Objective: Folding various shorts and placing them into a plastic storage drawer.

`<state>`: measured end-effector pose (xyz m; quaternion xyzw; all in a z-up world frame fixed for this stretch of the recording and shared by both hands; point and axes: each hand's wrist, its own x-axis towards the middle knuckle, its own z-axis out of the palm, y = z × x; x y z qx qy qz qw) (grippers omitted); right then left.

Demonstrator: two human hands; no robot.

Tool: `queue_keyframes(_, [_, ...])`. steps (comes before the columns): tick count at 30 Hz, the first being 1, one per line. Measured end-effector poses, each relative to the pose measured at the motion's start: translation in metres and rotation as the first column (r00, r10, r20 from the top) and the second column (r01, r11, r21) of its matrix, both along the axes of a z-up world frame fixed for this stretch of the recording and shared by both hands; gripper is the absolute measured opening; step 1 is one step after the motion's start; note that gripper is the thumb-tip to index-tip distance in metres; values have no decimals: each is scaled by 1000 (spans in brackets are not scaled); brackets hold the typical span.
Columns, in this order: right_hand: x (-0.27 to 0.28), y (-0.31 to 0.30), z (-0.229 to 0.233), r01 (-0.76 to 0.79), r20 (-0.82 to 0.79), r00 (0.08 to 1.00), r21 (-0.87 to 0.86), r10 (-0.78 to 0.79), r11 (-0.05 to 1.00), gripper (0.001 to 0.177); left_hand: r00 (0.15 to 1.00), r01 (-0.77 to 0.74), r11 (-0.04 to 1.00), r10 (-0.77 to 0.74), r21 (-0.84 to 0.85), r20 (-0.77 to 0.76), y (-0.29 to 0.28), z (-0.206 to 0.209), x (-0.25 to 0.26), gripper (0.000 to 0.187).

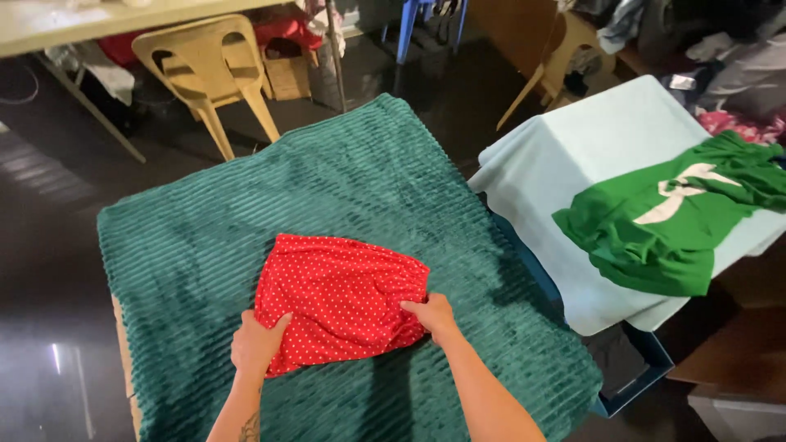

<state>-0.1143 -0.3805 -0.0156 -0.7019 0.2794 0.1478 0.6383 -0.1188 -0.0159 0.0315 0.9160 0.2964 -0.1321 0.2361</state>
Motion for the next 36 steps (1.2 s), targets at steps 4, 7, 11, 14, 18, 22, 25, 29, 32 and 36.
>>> queue_keyframes(4, [-3,-12,-25,33,153,987,77,-45,996,33,985,60,996,-49,-68,165,21,-58,-5,78])
queue_keyframes(7, [-14,-27,-19,39,143,986,294,-84,955,34,967,78,992,-50,-103,250,20,-60,-19,67])
queue_keyframes(11, [-45,-67,6,53,81,994,263,-76,963,34,963,113,970,-54,-214,265,-3,-43,-63,55])
queue_keyframes(14, [-76,-100,17,14,55,998,237,-28,971,34,955,126,955,-43,-269,294,-24,-44,-107,53])
queue_keyframes(18, [-124,-137,26,-25,9,1000,183,24,983,33,943,116,933,4,-341,331,-61,-63,-170,54])
queue_keyframes(22, [-159,-154,33,54,-65,997,192,-42,980,34,972,45,909,56,-415,227,-88,-46,-211,51])
queue_keyframes(25, [-178,-160,27,58,-73,996,205,-44,977,35,987,45,895,27,-443,156,-97,-29,-225,49])
queue_keyframes(29, [-186,-161,13,31,97,994,150,-46,988,35,853,253,965,-186,-74,487,-108,3,-221,65])
queue_keyframes(32, [-185,-156,9,19,215,976,65,-33,998,34,705,391,919,-259,-56,660,-116,-4,-201,62])
queue_keyframes(36, [-182,-107,81,-42,292,938,-442,188,896,37,936,299,686,-74,-663,345,-130,-43,-165,47])
